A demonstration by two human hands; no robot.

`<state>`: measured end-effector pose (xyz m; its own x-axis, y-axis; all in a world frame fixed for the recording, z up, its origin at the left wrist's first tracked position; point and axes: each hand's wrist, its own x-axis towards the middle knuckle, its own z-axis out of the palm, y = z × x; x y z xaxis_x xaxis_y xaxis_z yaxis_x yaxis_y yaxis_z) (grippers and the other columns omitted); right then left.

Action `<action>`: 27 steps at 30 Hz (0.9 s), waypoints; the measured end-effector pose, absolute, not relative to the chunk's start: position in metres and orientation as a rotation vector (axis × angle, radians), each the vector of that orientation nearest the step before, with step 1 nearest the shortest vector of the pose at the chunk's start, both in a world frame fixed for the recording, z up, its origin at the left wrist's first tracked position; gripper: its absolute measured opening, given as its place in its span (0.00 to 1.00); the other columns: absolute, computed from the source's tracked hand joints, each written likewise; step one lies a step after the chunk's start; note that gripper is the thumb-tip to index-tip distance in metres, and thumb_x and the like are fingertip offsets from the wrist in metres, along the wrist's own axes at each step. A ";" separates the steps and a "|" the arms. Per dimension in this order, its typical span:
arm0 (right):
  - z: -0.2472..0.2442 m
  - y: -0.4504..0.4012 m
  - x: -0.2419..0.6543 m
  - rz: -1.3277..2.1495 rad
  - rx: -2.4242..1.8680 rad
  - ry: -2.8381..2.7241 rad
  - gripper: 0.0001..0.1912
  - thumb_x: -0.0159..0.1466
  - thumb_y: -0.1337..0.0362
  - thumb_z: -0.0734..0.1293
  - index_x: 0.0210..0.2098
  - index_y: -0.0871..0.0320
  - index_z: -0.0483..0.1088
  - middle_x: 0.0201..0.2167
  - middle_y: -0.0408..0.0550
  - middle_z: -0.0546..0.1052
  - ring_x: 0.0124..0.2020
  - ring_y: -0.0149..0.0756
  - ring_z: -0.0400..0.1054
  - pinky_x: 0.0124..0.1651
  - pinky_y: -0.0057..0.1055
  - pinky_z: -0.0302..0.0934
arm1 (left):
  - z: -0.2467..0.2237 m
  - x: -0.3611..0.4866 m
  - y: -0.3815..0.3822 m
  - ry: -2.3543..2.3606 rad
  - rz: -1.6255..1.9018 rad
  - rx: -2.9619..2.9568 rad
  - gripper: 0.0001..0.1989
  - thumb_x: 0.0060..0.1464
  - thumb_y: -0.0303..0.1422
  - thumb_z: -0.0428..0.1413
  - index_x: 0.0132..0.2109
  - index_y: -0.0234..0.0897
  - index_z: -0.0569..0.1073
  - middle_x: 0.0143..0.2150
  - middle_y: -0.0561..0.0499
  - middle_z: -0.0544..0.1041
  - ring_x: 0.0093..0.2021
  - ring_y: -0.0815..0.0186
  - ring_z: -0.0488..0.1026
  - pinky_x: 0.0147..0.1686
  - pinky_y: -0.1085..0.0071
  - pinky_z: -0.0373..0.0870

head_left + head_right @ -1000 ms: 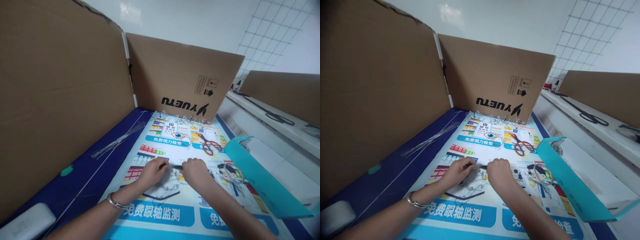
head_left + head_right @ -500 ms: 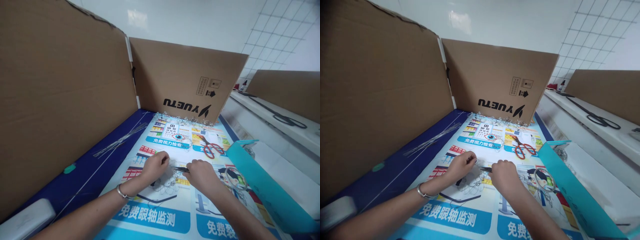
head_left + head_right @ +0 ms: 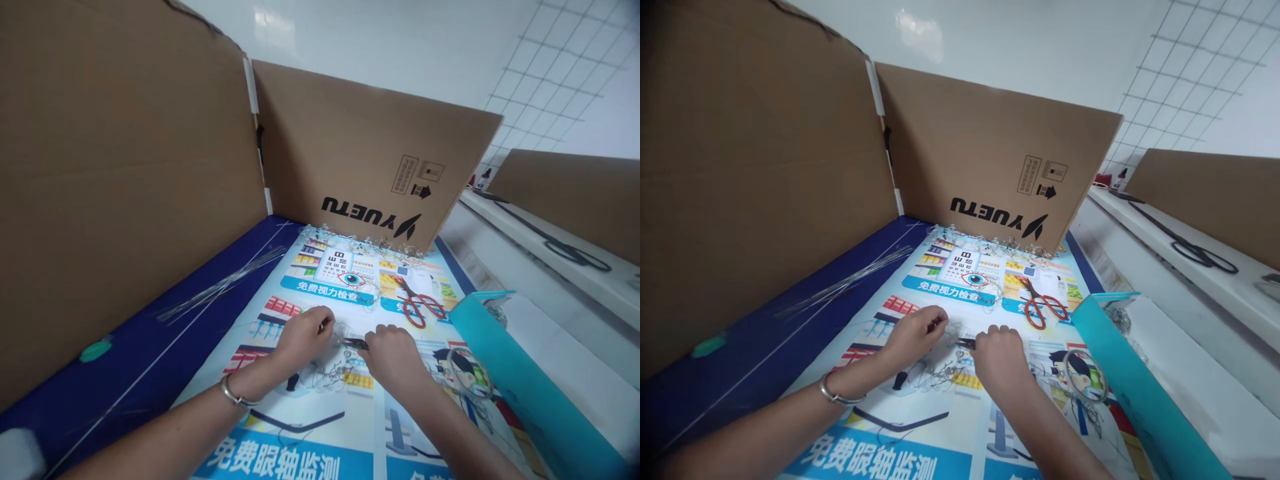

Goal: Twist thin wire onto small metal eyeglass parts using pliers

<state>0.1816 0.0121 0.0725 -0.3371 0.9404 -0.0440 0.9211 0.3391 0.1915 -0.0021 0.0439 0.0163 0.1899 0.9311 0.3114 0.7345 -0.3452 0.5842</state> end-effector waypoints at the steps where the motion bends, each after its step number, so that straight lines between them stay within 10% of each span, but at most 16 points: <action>1: 0.072 0.013 0.181 0.194 1.706 2.451 0.13 0.60 0.55 0.62 0.32 0.58 0.71 0.30 0.51 0.72 0.35 0.40 0.65 0.34 0.33 0.51 | 0.016 -0.003 0.045 1.566 0.903 2.174 0.05 0.53 0.28 0.48 0.34 0.39 0.68 0.30 0.54 0.71 0.30 0.68 0.67 0.30 0.75 0.58; 27: 0.067 0.017 0.166 0.336 1.545 2.556 0.07 0.60 0.66 0.61 0.28 0.59 0.70 0.27 0.52 0.70 0.33 0.41 0.61 0.33 0.36 0.46 | 0.008 -0.010 0.052 1.326 0.736 2.296 0.08 0.54 0.29 0.48 0.33 0.38 0.72 0.30 0.53 0.73 0.32 0.67 0.69 0.32 0.74 0.62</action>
<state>0.1658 0.0169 0.0673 -0.4648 0.8854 -0.0009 0.8551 0.4492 0.2589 -0.0101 0.0524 0.0082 0.4156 0.8756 0.2462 0.6721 -0.4780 0.5654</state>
